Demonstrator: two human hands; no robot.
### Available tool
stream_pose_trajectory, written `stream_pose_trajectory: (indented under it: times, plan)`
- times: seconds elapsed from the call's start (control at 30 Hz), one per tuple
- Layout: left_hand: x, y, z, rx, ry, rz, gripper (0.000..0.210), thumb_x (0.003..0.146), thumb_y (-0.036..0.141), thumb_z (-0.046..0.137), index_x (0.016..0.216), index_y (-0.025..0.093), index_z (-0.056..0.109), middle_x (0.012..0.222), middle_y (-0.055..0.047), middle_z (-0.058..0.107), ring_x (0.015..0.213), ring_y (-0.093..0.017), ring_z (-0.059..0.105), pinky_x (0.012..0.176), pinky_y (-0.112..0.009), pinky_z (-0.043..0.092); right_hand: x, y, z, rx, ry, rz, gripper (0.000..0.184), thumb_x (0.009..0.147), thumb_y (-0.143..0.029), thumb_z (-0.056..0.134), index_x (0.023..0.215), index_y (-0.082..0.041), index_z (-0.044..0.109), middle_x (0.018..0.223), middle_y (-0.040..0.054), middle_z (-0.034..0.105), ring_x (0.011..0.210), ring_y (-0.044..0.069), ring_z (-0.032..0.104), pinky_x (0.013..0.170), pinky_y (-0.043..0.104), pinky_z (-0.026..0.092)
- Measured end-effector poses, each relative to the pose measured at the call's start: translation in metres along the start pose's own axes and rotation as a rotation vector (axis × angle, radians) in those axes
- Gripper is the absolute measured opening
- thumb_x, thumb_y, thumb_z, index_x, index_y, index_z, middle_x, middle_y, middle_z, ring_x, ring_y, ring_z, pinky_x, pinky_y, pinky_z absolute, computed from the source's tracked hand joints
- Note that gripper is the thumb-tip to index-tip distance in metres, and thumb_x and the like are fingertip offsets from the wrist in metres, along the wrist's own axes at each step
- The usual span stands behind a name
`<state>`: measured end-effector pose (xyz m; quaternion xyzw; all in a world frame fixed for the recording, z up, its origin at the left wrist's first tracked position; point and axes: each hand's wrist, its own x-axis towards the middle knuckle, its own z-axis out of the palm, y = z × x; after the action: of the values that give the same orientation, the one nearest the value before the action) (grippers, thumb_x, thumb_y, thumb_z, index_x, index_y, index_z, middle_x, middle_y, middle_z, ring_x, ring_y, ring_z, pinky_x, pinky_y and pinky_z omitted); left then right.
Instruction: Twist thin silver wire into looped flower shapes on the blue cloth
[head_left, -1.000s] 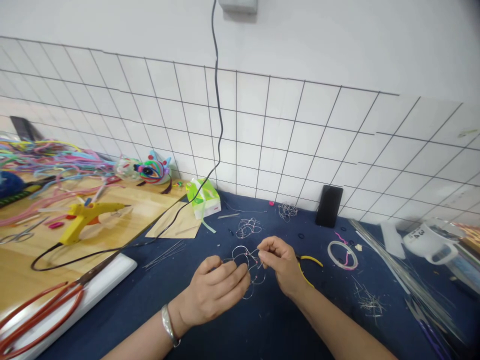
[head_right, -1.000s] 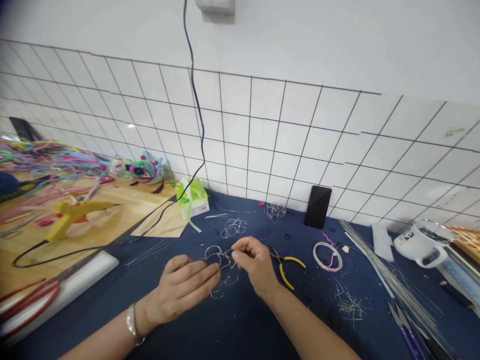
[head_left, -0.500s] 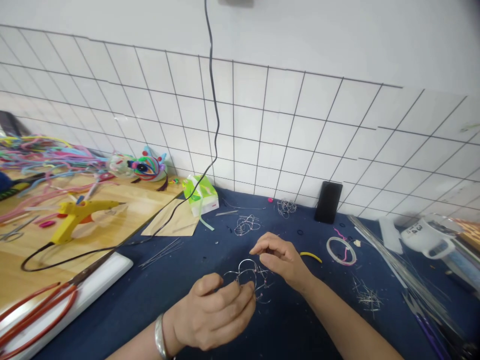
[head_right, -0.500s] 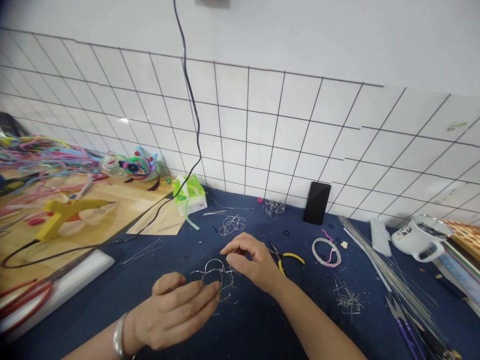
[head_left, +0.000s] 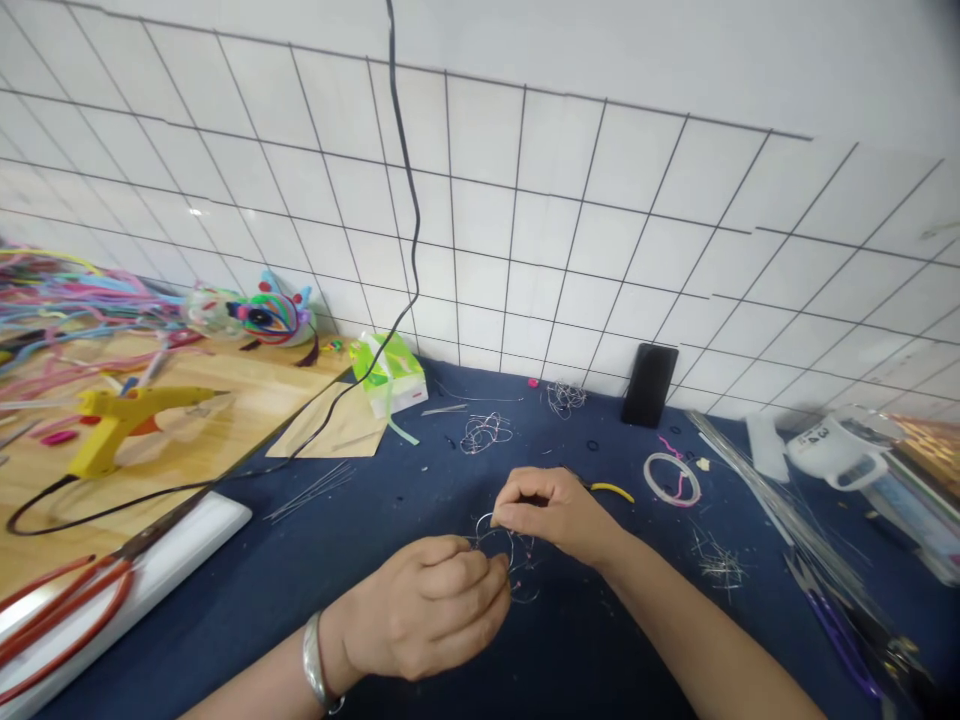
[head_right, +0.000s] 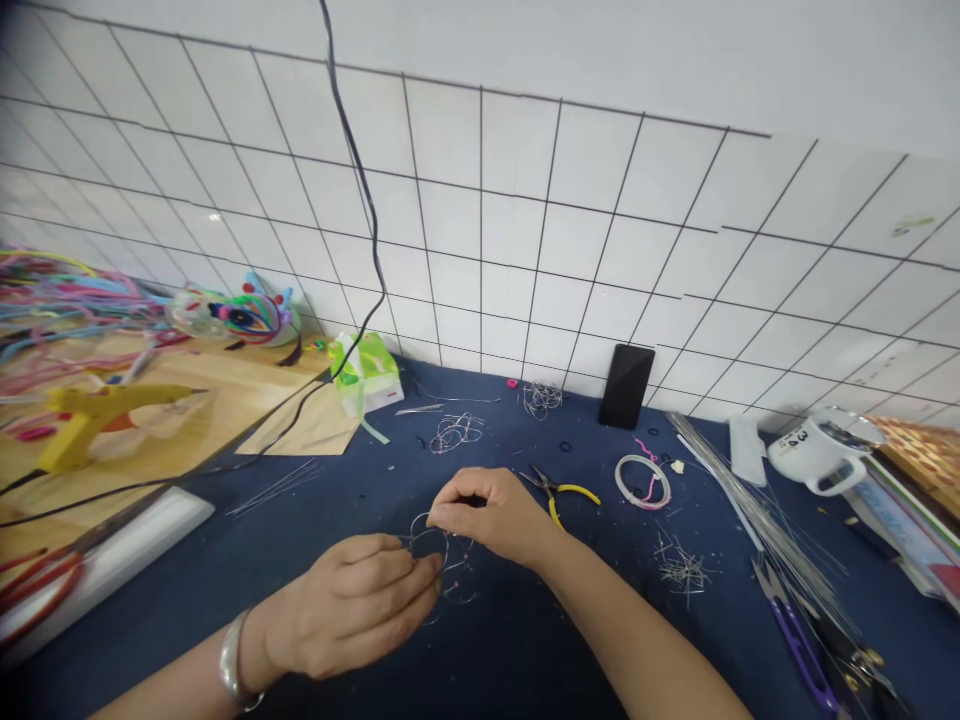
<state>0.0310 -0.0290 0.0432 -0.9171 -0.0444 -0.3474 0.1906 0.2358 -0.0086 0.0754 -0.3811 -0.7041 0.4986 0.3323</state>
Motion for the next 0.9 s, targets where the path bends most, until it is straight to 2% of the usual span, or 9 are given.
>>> stream_pose_trajectory:
  times: [0.2,0.37,0.43,0.53,0.63,0.73,0.83,0.9]
  plan:
    - [0.001,0.002,0.003,-0.023,-0.02,0.018,0.015,0.083,0.012,0.061,0.096,0.016,0.066,0.102,-0.003,0.068,0.093,-0.015,0.056,0.081,-0.031,0.048,0.002,0.006,0.002,0.072,-0.054,0.116,0.014,0.078,-0.028,0.063,0.073,-0.016,0.066,0.065,-0.003,0.054,0.062,0.009,0.046,0.058,0.021,0.036]
    - [0.001,0.003,0.007,-0.053,-0.017,-0.001,0.014,0.085,0.013,0.057,0.094,0.016,0.066,0.101,-0.004,0.068,0.091,-0.016,0.056,0.079,-0.032,0.049,0.003,0.008,0.003,0.107,-0.057,0.182,0.019,0.08,-0.033,0.062,0.076,-0.015,0.068,0.059,-0.0042,0.05,0.055,0.007,0.041,0.052,0.02,0.032]
    - [-0.001,0.002,0.008,-0.05,-0.02,-0.027,0.014,0.085,0.012,0.057,0.095,0.016,0.066,0.101,-0.004,0.068,0.089,-0.016,0.056,0.079,-0.034,0.049,0.003,0.009,0.001,0.146,-0.057,0.194,0.022,0.082,-0.036,0.061,0.081,-0.015,0.068,0.058,-0.0045,0.049,0.053,0.007,0.041,0.051,0.02,0.033]
    - [-0.005,-0.002,0.01,-0.019,-0.036,-0.062,0.014,0.084,0.012,0.059,0.096,0.015,0.065,0.103,-0.005,0.067,0.088,-0.016,0.056,0.08,-0.034,0.049,0.004,0.008,-0.005,0.161,-0.026,0.179,0.02,0.081,-0.035,0.062,0.087,-0.016,0.067,0.065,-0.0029,0.054,0.059,0.008,0.047,0.056,0.021,0.038]
    - [-0.007,-0.006,0.01,0.023,-0.035,-0.087,0.013,0.085,0.012,0.058,0.095,0.016,0.064,0.104,-0.005,0.066,0.087,-0.015,0.056,0.08,-0.033,0.049,0.003,0.005,-0.014,0.097,-0.013,0.146,0.02,0.081,-0.034,0.062,0.09,-0.017,0.067,0.075,-0.0004,0.06,0.068,0.01,0.053,0.063,0.023,0.043]
    - [-0.008,-0.008,0.009,0.037,-0.033,-0.102,0.014,0.085,0.012,0.057,0.096,0.016,0.064,0.103,-0.005,0.067,0.087,-0.015,0.056,0.079,-0.032,0.049,0.0,0.002,-0.023,0.017,-0.056,0.117,0.021,0.079,-0.032,0.065,0.095,-0.018,0.068,0.082,0.0009,0.062,0.075,0.012,0.056,0.069,0.026,0.047]
    - [-0.006,-0.01,0.008,0.041,-0.033,-0.113,0.015,0.086,0.011,0.056,0.098,0.015,0.064,0.101,-0.006,0.067,0.086,-0.015,0.057,0.075,-0.032,0.049,-0.002,0.0,-0.026,-0.099,-0.102,0.077,0.03,0.073,-0.028,0.069,0.103,-0.02,0.066,0.088,0.0015,0.063,0.075,0.013,0.057,0.068,0.026,0.048]
    - [-0.003,-0.011,0.007,0.041,-0.02,-0.123,0.014,0.086,0.01,0.055,0.096,0.014,0.065,0.098,-0.006,0.068,0.084,-0.016,0.057,0.072,-0.032,0.049,-0.003,0.0,-0.025,-0.218,-0.066,0.036,0.033,0.071,-0.022,0.068,0.104,-0.021,0.065,0.089,0.0013,0.064,0.074,0.012,0.057,0.066,0.025,0.048]
